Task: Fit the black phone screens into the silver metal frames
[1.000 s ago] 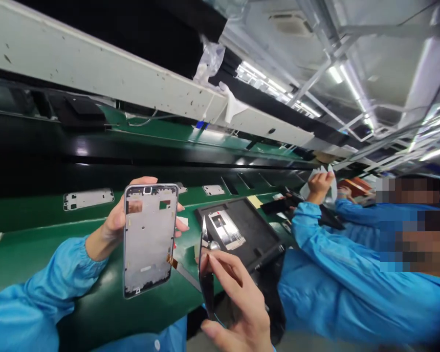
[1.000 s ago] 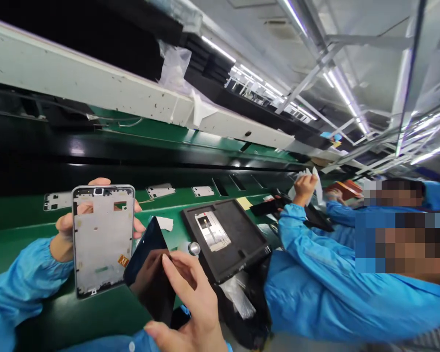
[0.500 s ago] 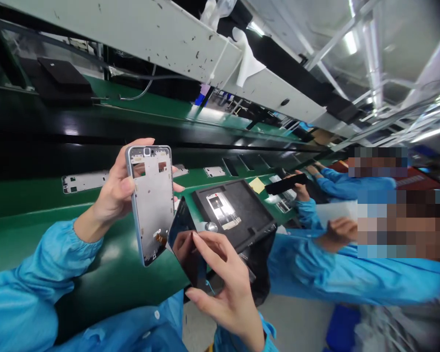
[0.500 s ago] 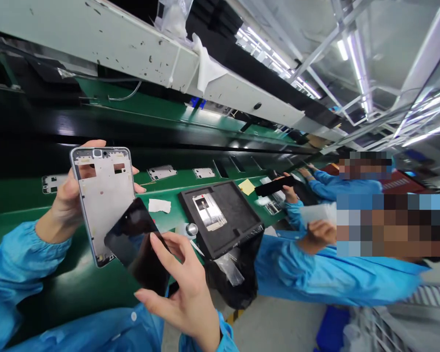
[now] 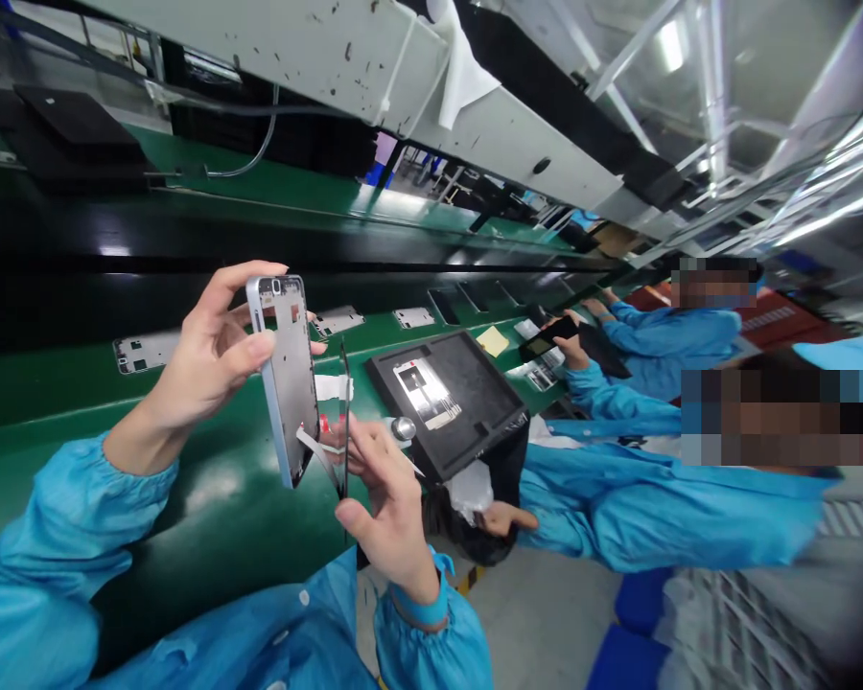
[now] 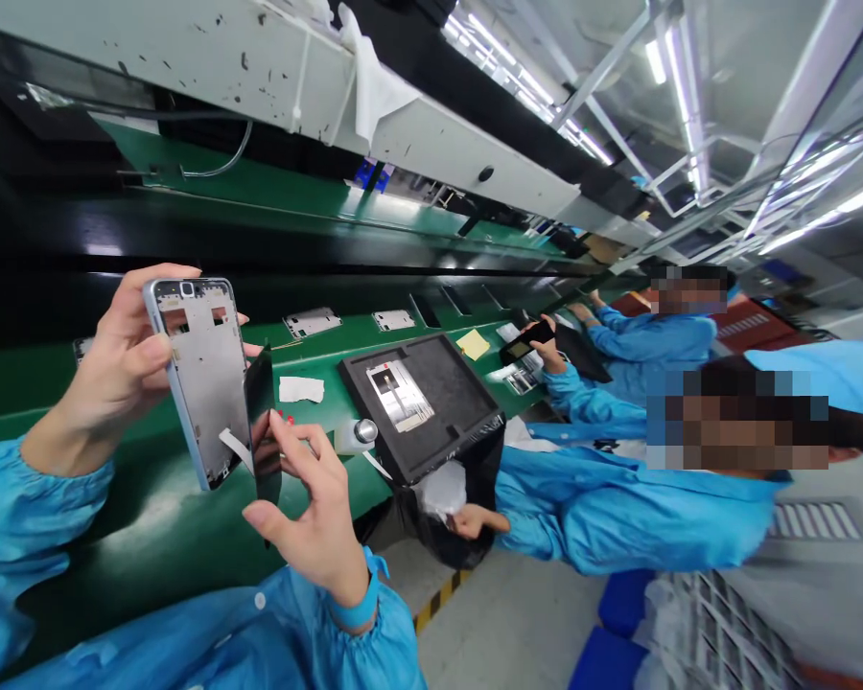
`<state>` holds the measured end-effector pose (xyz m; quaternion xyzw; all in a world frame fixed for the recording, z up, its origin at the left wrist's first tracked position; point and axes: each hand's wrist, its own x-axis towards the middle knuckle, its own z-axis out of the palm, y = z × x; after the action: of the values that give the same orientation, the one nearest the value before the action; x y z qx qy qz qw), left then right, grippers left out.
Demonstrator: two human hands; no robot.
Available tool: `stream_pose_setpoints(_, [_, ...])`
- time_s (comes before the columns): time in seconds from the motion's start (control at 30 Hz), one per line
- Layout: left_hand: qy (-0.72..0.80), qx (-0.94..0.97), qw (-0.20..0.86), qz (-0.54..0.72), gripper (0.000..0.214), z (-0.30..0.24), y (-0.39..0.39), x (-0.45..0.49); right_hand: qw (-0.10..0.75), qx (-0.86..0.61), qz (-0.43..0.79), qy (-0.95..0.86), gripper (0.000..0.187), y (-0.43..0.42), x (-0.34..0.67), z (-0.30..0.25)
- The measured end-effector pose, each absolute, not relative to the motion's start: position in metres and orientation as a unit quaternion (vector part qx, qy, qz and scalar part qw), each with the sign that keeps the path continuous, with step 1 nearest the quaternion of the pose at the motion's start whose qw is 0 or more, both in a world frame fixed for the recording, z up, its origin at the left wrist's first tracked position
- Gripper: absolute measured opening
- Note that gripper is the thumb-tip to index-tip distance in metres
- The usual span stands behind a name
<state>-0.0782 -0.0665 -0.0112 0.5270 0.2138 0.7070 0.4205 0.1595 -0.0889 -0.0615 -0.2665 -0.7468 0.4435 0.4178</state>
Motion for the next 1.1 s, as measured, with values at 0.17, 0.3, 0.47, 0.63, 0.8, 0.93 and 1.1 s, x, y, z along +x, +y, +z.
stream_pose_setpoints(0.17, [0.268, 0.53, 0.415, 0.689, 0.048, -0.009, -0.071, -0.071, 0.432, -0.291, 0.411, -0.748, 0.081, -0.087, 0.142, -0.061])
stream_pose_setpoints(0.3, [0.29, 0.531, 0.418, 0.678, 0.046, -0.01, -0.07, -0.067, 0.492, -0.287, 0.424, -0.704, 0.085, -0.08, 0.118, -0.067])
stream_pose_setpoints(0.47, [0.314, 0.532, 0.403, 0.676, 0.047, -0.008, -0.071, -0.07, 0.473, -0.276, 0.424, -0.722, 0.084, -0.068, 0.108, -0.073])
stream_pose_setpoints(0.63, [0.318, 0.509, 0.467, 0.649, 0.064, -0.016, -0.073, -0.062, 0.443, -0.289, 0.328, -0.783, 0.082, -0.06, 0.1, -0.082])
stream_pose_setpoints(0.8, [0.311, 0.407, 0.52, 0.684, 0.06, -0.023, -0.071, -0.038, 0.505, -0.333, 0.358, -0.711, 0.087, -0.053, 0.105, -0.071])
stream_pose_setpoints(0.93, [0.307, 0.424, 0.583, 0.621, 0.057, -0.023, -0.077, -0.025, 0.443, -0.362, 0.527, -0.628, 0.083, -0.044, 0.118, -0.05])
stream_pose_setpoints(1.1, [0.368, 0.46, 0.525, 0.614, 0.05, -0.025, -0.087, -0.016, 0.43, -0.368, 0.553, -0.611, 0.077, -0.048, 0.125, -0.036])
